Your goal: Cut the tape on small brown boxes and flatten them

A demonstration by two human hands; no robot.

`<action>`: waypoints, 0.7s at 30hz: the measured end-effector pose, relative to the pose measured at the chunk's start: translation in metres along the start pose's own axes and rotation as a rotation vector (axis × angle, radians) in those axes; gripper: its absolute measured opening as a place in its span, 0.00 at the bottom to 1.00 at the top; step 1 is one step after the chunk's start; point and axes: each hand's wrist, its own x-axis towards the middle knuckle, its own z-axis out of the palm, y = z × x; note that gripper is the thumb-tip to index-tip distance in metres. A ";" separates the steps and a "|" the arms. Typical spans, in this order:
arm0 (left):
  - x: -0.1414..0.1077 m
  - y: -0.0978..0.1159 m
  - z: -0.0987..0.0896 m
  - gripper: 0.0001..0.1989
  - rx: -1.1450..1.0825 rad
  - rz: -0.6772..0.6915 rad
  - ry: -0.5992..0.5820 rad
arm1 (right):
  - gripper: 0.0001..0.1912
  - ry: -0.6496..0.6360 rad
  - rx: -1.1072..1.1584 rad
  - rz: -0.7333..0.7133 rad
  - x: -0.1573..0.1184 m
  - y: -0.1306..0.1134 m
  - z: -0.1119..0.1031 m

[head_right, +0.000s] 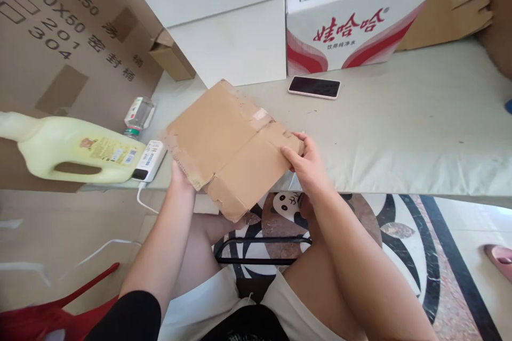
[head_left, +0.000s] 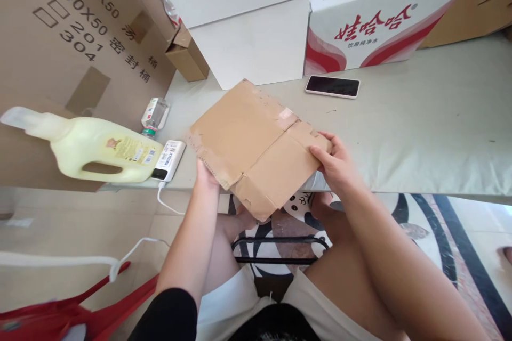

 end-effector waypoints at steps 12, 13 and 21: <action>0.028 -0.034 0.037 0.11 -0.182 -0.138 0.047 | 0.22 -0.076 0.020 0.032 -0.001 0.005 0.000; 0.029 -0.037 0.039 0.12 -0.149 -0.136 0.055 | 0.23 -0.078 0.004 0.094 -0.002 0.006 0.002; 0.030 -0.030 0.030 0.26 -0.122 -0.181 -0.131 | 0.25 0.163 0.192 0.033 -0.014 -0.022 -0.006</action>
